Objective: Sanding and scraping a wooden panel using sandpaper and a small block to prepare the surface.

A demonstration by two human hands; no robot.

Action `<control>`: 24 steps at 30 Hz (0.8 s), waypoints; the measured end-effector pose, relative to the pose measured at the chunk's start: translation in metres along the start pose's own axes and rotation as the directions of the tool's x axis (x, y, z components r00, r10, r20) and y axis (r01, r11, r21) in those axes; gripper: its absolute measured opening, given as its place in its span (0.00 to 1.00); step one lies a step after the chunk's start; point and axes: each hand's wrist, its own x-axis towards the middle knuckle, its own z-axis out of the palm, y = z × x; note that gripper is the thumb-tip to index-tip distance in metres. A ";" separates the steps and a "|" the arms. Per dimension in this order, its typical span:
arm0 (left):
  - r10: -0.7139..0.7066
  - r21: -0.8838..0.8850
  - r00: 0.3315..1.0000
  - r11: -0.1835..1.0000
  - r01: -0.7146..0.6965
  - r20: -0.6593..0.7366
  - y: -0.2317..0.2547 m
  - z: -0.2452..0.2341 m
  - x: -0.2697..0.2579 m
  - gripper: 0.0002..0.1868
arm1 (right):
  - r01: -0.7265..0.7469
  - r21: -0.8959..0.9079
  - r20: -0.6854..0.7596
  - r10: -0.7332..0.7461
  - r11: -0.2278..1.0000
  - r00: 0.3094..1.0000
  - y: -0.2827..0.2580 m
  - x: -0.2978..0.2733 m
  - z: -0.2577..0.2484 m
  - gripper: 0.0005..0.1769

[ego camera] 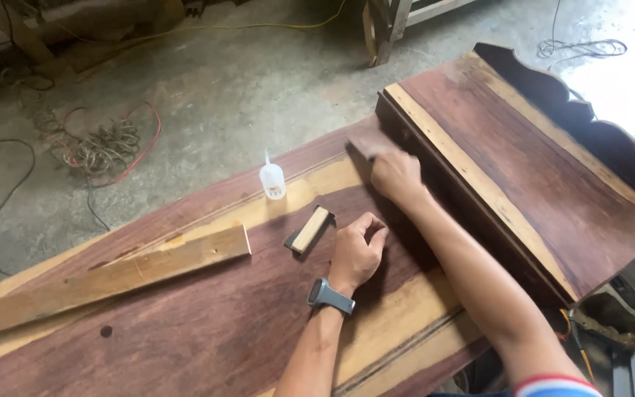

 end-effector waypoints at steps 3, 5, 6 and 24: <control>0.003 0.017 1.000 1.000 -0.003 0.002 0.006 -0.002 -0.003 0.06 | -0.033 0.062 -0.068 0.037 0.998 0.997 0.024 0.083 0.036 0.19; 0.007 0.003 1.000 1.000 -0.007 -0.008 0.002 -0.003 -0.002 0.06 | -0.019 0.065 -0.063 0.023 0.998 0.998 0.020 0.086 0.031 0.20; 0.001 -0.010 1.000 1.000 -0.001 -0.001 -0.001 -0.002 -0.004 0.05 | -0.020 0.072 -0.045 0.023 0.997 0.999 0.020 0.084 0.032 0.22; 0.022 -0.048 0.999 0.999 -0.023 -0.023 -0.016 0.006 0.001 0.04 | -0.063 0.127 0.032 0.060 0.990 0.998 -0.010 0.019 -0.038 0.22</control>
